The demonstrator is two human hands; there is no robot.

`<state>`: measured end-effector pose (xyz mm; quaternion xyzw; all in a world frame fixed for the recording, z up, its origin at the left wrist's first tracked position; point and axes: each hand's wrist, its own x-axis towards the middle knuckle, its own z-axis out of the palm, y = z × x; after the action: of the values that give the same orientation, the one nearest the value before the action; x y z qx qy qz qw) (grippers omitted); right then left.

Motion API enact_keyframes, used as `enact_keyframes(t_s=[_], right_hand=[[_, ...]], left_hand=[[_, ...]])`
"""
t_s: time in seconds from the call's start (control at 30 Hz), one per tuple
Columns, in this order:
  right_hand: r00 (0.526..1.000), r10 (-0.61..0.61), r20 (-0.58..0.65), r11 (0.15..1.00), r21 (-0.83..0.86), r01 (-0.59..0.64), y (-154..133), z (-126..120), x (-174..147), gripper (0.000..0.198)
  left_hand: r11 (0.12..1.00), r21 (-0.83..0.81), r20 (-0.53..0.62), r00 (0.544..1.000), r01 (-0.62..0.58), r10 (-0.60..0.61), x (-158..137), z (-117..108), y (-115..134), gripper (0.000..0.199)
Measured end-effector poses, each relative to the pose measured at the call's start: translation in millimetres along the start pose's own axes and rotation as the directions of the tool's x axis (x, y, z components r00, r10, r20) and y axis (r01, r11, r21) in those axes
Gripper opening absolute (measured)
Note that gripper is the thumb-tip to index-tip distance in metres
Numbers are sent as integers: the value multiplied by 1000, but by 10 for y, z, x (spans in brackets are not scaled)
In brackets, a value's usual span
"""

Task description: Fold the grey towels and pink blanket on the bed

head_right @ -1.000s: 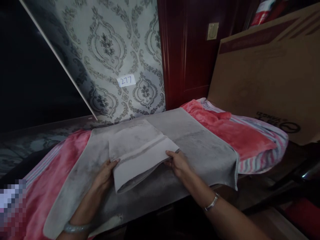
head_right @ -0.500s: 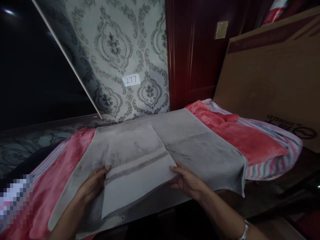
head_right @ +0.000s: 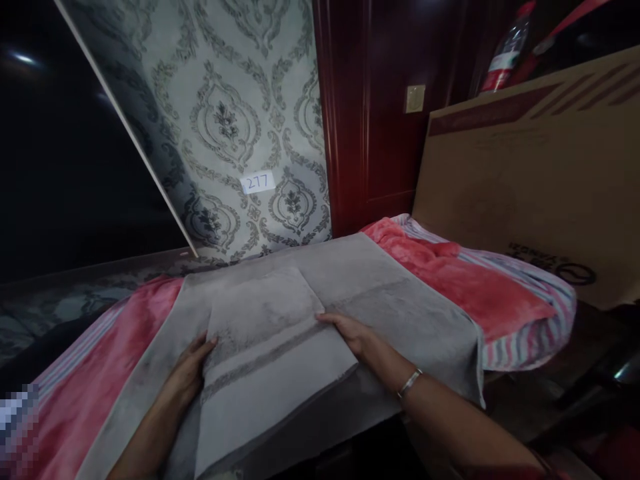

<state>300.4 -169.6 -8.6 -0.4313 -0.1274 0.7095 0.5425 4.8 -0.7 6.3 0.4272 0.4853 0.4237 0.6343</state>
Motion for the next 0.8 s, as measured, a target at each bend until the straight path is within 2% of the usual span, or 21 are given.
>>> enact_keyframes(t_s=[0.1,0.27,0.37,0.5,0.6,0.7,0.8], right_hand=[[1000,-2,15,999,39,1,-60,28,177,37],[992,-119,-30,985,125,122,-177,99,445,31],[992,-114,-58,984,132,121,-189,64,514,32],[994,-83,-65,993,73,88,-134,-12,516,31],[979,-202,-37,979,-9,201,-91,-40,523,36],[936,-351,-8,933,-90,349,-67,-51,551,51],[924,-381,-25,920,-110,376,-55,-29,541,59]], left_hand=[[999,35,13,1000,11,-12,4,-17,6,61],[992,122,21,1000,-21,19,38,-48,-4,76],[986,160,33,999,-46,41,58,-70,-27,85],[980,188,28,998,-65,61,35,-68,-22,87],[978,201,34,998,-60,55,32,-61,-34,88],[972,219,28,997,-81,77,96,-72,-88,88],[972,211,50,995,-99,91,180,-94,-97,88]])
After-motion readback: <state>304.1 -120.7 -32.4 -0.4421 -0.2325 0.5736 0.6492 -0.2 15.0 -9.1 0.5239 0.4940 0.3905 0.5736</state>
